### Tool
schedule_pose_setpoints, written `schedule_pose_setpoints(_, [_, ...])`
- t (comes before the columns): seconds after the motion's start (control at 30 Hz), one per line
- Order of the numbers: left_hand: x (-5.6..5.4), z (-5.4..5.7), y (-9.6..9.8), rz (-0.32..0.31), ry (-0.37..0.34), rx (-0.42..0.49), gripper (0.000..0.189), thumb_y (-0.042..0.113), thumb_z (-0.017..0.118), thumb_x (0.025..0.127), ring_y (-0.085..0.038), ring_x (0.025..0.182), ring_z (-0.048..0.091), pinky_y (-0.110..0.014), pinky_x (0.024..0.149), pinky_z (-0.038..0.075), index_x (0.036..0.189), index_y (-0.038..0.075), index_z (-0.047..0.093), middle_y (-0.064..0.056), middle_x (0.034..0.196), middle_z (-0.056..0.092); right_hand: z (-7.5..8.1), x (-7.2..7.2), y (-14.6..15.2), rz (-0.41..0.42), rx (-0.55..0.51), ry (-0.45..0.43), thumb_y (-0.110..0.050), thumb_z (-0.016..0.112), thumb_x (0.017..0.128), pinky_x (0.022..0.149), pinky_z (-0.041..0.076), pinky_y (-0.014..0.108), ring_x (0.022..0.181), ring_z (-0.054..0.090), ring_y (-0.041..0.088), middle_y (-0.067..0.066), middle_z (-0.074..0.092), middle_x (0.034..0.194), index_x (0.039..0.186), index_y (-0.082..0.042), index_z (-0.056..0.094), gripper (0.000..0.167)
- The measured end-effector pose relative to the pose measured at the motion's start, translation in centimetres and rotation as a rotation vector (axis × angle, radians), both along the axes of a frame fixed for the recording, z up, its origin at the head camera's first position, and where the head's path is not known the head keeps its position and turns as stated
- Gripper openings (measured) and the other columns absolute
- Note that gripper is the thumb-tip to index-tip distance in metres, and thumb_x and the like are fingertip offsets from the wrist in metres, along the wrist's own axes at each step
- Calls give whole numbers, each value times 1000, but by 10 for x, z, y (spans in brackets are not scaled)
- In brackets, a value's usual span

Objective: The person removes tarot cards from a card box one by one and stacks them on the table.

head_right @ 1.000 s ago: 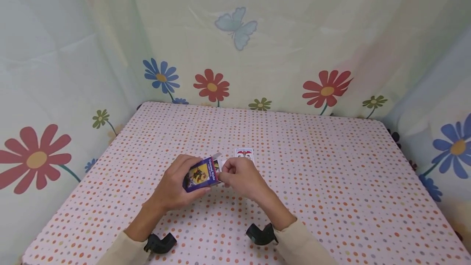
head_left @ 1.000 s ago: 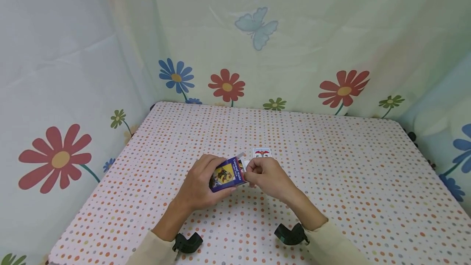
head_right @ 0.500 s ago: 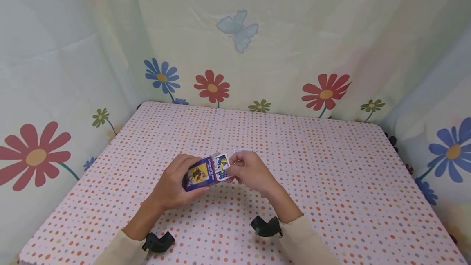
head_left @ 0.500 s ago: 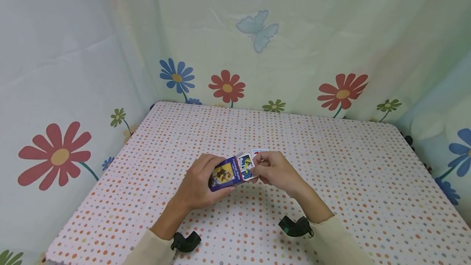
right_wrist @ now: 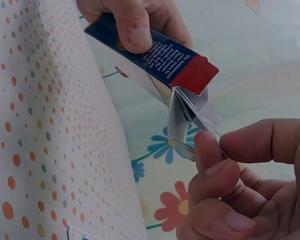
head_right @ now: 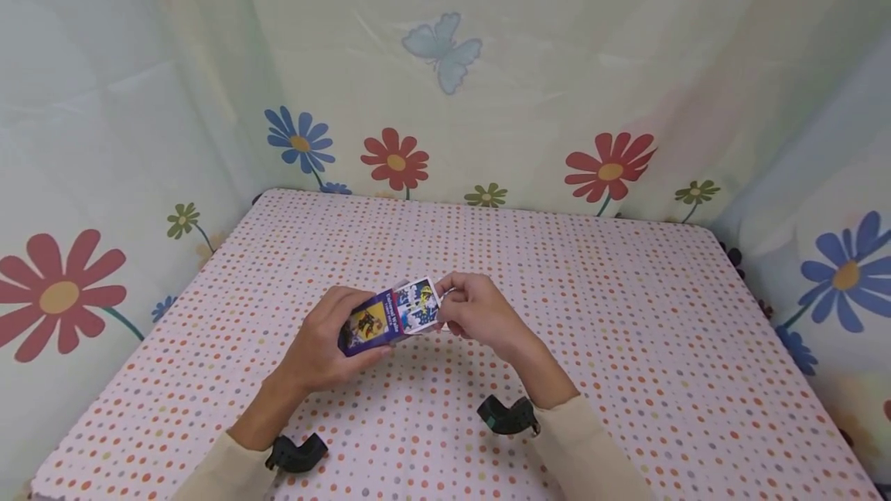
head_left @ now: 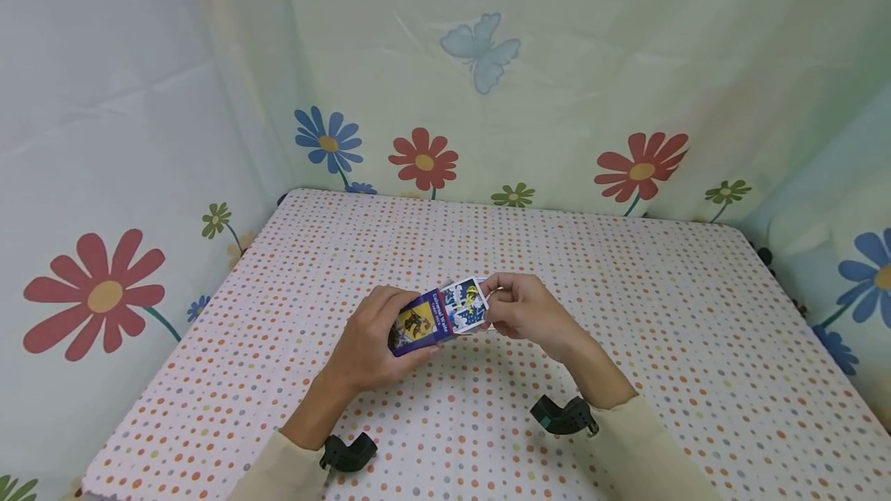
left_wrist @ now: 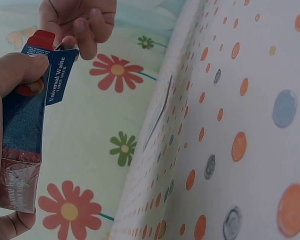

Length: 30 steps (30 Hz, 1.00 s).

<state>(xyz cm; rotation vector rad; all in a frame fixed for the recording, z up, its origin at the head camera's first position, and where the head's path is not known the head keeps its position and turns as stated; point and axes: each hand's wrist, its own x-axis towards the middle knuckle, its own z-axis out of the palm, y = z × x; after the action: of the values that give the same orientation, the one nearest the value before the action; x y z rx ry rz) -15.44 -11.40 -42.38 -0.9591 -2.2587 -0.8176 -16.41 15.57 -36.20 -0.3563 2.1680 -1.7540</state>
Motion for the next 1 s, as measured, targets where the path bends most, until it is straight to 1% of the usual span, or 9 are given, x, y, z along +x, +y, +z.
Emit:
schedule_pose_setpoints(0.1, [0, 0, -1, 7, -7, 4, 67, 53, 80, 80, -16, 99, 57, -33, 78, 52, 126, 6, 62, -4, 116, 63, 2, 0, 0, -9, -13, -15, 6, 55, 88, 49, 28, 23, 55, 37, 12, 7, 58, 70, 112, 9, 57, 25])
schedule_pose_setpoints(0.2, [1, 0, -2, 14, -24, 6, 69, 58, 76, 82, -16, 101, 57, -32, 79, 53, 126, 7, 62, -4, 116, 63, 3, 0, 1, -16, -26, -26, 5, 58, 86, 49, 28, 23, 56, 37, 13, 6, 56, 73, 113, 9, 56, 27])
schedule_pose_setpoints(0.33, [1, 0, -2, 20, -39, 2, 71, 62, 71, 84, -16, 103, 57, -32, 81, 53, 127, 7, 61, -4, 117, 62, 3, 0, 3, -21, -24, -23, 5, 57, 88, 49, 26, 23, 58, 36, 13, 8, 59, 80, 115, 8, 56, 27])
schedule_pose_setpoints(0.5, [0, 1, 0, 17, -24, 4, 70, 56, 78, 81, -16, 104, 57, -33, 81, 53, 127, 6, 61, -4, 118, 62, 3, 0, 7, -30, -20, -25, 4, 56, 91, 49, 27, 24, 62, 38, 16, 12, 58, 89, 118, 7, 55, 27])
schedule_pose_setpoints(0.63, [1, 1, -1, 17, -20, 5, 70, 54, 80, 80, -16, 103, 57, -33, 80, 53, 127, 6, 61, -5, 117, 62, 5, 0, 8, -42, -17, -23, 2, 56, 94, 49, 28, 25, 63, 39, 17, 12, 58, 92, 121, 6, 56, 28])
schedule_pose_setpoints(0.73, [1, 1, -1, 19, -35, 6, 70, 57, 77, 82, -16, 104, 56, -32, 81, 53, 128, 7, 60, -5, 118, 61, 6, 0, 9, -76, -16, -16, 2, 57, 94, 49, 29, 25, 64, 39, 17, 10, 57, 89, 125, 6, 56, 31])
schedule_pose_setpoints(0.87, [1, 1, -1, 20, -42, 14, 70, 60, 72, 85, -16, 104, 56, -32, 81, 52, 128, 7, 60, -5, 118, 61, 5, 0, 10, -128, -32, -5, 2, 56, 94, 49, 29, 25, 66, 41, 16, 8, 53, 84, 125, 5, 57, 32])
schedule_pose_setpoints(1.0, [0, 1, -1, 20, -34, 21, 70, 59, 74, 85, -16, 103, 55, -31, 79, 52, 129, 7, 60, -5, 118, 61, 4, -2, 8, -207, -64, 21, 1, 55, 95, 50, 32, 25, 68, 44, 17, 7, 54, 85, 124, 4, 58, 29])
